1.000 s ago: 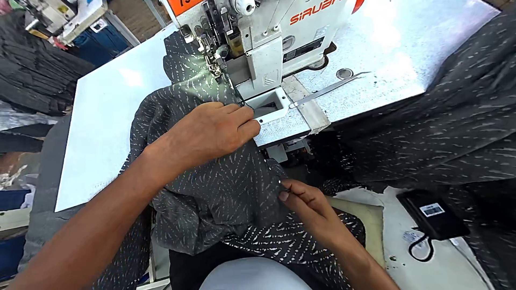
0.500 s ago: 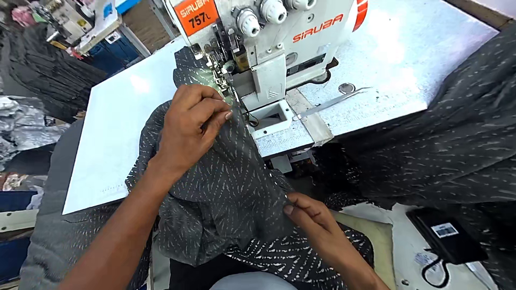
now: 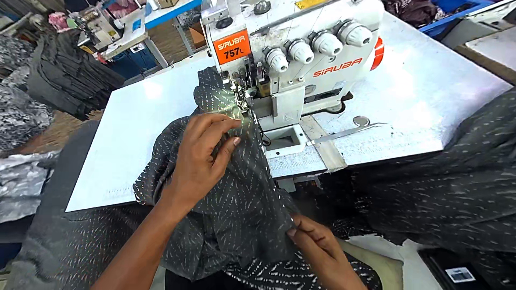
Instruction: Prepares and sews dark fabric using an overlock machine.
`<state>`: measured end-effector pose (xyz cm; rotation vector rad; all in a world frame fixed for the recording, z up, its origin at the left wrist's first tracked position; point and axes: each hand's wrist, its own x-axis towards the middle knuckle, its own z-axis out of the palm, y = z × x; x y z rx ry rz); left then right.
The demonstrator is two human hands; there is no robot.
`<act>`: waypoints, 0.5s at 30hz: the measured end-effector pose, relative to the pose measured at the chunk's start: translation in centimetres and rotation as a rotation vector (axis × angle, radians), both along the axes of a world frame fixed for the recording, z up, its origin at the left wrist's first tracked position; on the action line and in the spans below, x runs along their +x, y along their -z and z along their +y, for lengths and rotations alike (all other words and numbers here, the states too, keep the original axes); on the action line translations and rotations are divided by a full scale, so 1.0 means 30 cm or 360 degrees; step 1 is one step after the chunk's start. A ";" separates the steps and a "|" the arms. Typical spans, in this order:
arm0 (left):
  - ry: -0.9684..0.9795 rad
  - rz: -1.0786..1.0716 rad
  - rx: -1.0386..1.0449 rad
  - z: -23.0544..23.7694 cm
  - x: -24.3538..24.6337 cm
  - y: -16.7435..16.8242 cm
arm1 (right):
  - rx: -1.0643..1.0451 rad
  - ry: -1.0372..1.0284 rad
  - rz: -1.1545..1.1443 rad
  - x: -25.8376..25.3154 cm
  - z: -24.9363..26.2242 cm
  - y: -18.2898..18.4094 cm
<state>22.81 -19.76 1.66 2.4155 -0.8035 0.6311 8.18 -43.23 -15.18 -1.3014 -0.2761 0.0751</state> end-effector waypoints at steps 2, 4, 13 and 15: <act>0.0010 0.0097 -0.0159 0.016 -0.095 0.007 | -0.0049 0.0025 0.0045 -0.022 -0.005 -0.028; 0.0217 0.0497 -0.0449 0.036 -0.234 0.041 | -0.0066 0.0000 0.0126 -0.050 -0.015 -0.054; 0.0275 0.2173 0.0247 -0.059 -0.621 0.289 | 0.1115 -0.0525 0.0648 -0.094 0.051 -0.304; -0.0315 0.2648 0.0878 -0.222 -0.444 -0.081 | 0.1208 -0.0559 0.0678 -0.104 0.045 -0.344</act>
